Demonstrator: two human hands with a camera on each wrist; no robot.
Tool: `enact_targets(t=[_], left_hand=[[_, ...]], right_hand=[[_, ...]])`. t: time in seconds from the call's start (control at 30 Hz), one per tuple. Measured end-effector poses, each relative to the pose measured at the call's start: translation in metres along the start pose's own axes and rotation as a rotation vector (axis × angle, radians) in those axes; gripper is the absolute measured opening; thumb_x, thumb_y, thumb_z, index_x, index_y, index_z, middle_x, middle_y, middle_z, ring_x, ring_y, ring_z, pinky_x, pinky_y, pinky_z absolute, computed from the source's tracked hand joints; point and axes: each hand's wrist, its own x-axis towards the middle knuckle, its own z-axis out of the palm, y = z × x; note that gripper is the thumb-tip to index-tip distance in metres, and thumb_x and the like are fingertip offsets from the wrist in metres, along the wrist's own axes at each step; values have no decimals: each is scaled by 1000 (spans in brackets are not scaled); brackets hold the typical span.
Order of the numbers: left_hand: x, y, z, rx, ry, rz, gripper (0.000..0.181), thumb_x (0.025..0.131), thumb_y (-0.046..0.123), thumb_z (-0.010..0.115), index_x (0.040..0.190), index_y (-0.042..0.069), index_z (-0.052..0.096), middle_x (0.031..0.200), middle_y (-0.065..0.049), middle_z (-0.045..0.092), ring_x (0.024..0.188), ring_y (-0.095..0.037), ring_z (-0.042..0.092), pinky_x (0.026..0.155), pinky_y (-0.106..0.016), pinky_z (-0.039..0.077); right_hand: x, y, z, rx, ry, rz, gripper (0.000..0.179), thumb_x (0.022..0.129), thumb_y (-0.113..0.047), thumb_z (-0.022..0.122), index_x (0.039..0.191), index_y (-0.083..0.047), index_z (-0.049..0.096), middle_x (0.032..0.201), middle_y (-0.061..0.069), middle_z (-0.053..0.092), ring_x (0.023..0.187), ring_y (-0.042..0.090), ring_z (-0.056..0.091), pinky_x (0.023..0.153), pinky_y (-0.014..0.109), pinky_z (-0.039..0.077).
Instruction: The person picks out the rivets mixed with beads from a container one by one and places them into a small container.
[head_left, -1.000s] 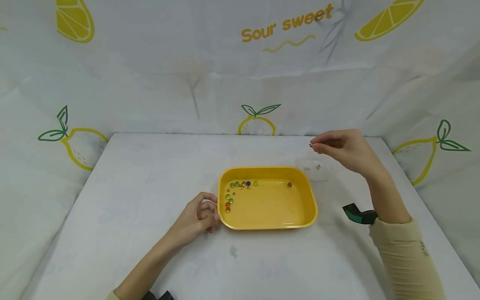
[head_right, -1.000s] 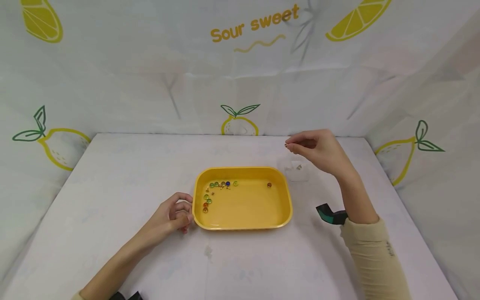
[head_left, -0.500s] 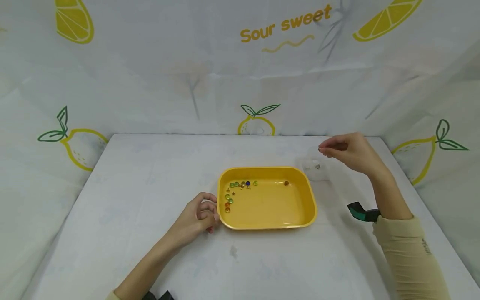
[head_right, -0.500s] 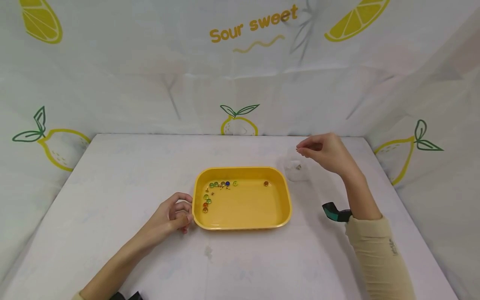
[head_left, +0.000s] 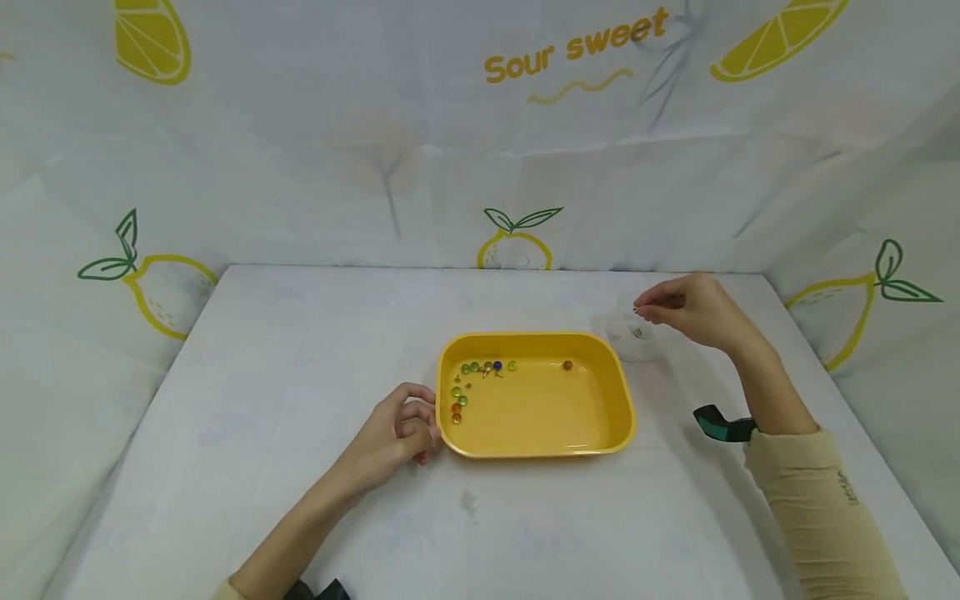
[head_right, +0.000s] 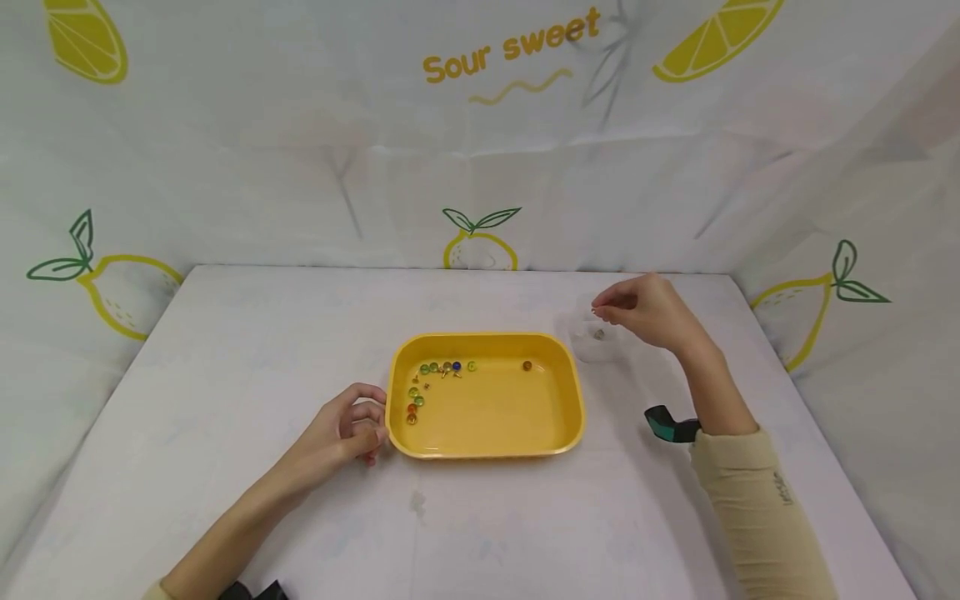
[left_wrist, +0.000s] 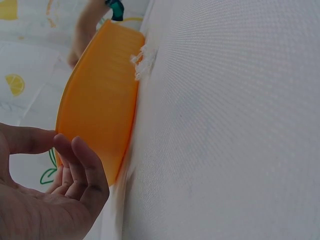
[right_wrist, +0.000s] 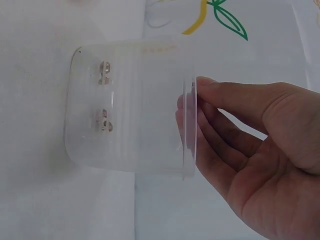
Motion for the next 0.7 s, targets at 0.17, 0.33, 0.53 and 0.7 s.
enact_targets(t=[0.17, 0.33, 0.53, 0.7], left_hand=[[0, 1, 0, 6, 1, -2, 49, 94, 5, 65, 138, -2, 43, 99, -12, 63, 75, -16, 60, 67, -25, 55], [0, 2, 0, 5, 3, 0, 49, 94, 5, 64, 138, -2, 43, 97, -9, 62, 74, -15, 60, 67, -25, 55], [0, 1, 0, 3, 4, 0, 49, 94, 4, 64, 137, -3, 43, 97, -9, 62, 74, -15, 60, 67, -25, 55], [0, 0, 0, 3, 5, -2, 49, 93, 5, 65, 138, -2, 44, 98, -10, 63, 75, -16, 60, 67, -25, 56]], right_hand=[[1, -1, 2, -9, -21, 26, 18, 102, -12, 74, 115, -2, 80, 114, 21, 81, 90, 15, 75, 76, 11, 56], [2, 0, 4, -14, -18, 12, 18, 101, -11, 75, 115, -1, 81, 113, 21, 81, 90, 19, 76, 76, 11, 56], [3, 2, 5, -22, -7, -3, 18, 101, -12, 75, 114, -1, 81, 111, 19, 82, 86, 6, 73, 76, 11, 56], [4, 1, 5, -22, -4, 7, 19, 101, -12, 75, 115, 0, 80, 112, 20, 82, 87, 6, 73, 76, 10, 55]])
